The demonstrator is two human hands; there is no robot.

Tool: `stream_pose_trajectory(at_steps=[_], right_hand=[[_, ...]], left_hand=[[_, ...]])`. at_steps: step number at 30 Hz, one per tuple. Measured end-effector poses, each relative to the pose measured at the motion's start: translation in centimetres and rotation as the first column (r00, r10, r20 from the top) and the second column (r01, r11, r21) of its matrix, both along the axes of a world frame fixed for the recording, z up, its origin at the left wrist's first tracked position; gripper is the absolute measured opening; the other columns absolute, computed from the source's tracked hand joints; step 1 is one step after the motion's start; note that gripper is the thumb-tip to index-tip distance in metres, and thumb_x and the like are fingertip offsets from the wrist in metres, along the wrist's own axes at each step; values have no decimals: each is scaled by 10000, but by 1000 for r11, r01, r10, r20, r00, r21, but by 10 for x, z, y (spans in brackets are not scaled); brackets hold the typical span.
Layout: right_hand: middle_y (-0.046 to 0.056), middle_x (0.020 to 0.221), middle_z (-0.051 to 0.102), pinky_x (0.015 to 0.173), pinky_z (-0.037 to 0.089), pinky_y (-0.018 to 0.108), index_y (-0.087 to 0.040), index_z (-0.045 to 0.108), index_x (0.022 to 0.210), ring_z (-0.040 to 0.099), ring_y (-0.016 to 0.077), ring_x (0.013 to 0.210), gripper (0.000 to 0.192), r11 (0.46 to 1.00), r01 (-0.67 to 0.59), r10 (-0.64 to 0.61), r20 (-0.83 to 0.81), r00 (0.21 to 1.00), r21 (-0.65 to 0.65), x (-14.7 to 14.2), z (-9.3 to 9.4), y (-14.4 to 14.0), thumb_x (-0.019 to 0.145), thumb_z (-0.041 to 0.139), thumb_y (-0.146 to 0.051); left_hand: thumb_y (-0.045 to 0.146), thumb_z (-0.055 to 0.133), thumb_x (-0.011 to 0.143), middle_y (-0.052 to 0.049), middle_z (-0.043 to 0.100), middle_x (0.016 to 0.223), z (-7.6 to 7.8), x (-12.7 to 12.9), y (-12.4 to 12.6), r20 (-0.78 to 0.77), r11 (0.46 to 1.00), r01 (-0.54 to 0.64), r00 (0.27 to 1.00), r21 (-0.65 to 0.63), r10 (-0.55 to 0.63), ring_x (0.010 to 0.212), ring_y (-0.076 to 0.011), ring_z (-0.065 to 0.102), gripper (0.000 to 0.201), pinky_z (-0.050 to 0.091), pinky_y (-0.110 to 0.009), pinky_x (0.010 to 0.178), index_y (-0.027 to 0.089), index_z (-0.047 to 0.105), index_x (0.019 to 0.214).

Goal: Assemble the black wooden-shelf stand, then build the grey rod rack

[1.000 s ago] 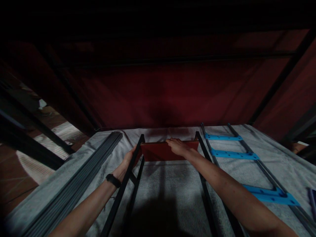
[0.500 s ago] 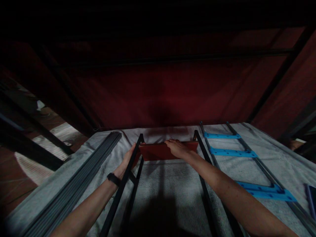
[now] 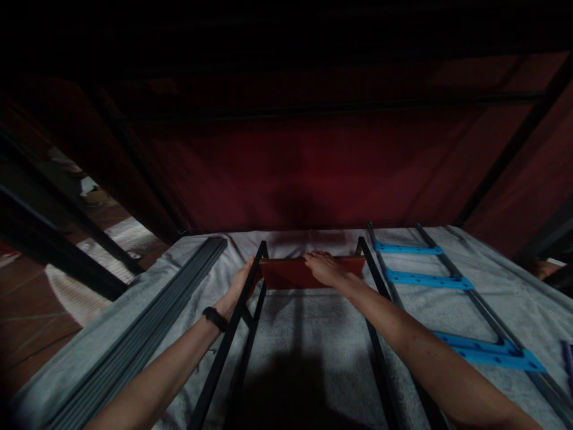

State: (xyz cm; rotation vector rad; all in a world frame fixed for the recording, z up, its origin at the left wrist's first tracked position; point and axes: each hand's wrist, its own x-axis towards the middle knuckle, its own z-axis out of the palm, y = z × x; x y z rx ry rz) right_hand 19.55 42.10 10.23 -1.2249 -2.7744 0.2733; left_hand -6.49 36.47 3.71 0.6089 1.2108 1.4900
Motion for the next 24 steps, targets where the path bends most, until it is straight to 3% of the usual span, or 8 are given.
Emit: stream_pose_trajectory(at_steps=[4, 7, 15, 24], right_hand=[[177, 1376, 563, 1066, 361, 482, -174, 479, 1398, 565, 283, 1221, 416, 1000, -9, 9, -16, 1000, 17, -13, -4, -2, 1002, 395, -269], [160, 1417, 532, 1082, 349, 488, -196, 371, 1487, 551, 281, 1240, 498, 993, -104, 105, -25, 994, 47, -34, -3, -5, 992, 410, -241], [140, 1465, 516, 1032, 434, 430, -260, 210, 1562, 548, 273, 1282, 629, 964, -263, 255, -155, 954, -33, -97, 4, -1, 981, 452, -259], [56, 1279, 675, 854, 519, 340, -317, 454, 1439, 674, 240, 1063, 521, 906, -412, 389, -190, 901, -101, -115, 2, 13, 936, 469, -181]], left_hand=[[569, 622, 853, -85, 762, 901, 11, 3, -6, -43, 1000, 13, 999, 8, -12, 815, -197, 699, 439, 534, -283, 763, 151, 739, 918], [599, 628, 835, -98, 764, 919, 16, 4, -10, -74, 1000, 29, 997, 0, -29, 831, -213, 702, 490, 534, -301, 783, 137, 741, 950], [656, 650, 787, -102, 749, 985, 10, -1, -7, -163, 998, 20, 987, 65, -9, 889, -237, 697, 594, 532, -332, 791, 146, 679, 1090], [419, 648, 835, -56, 702, 942, -6, -8, -3, -199, 992, -34, 978, 118, 58, 860, -194, 667, 299, 520, -286, 713, 174, 633, 1006]])
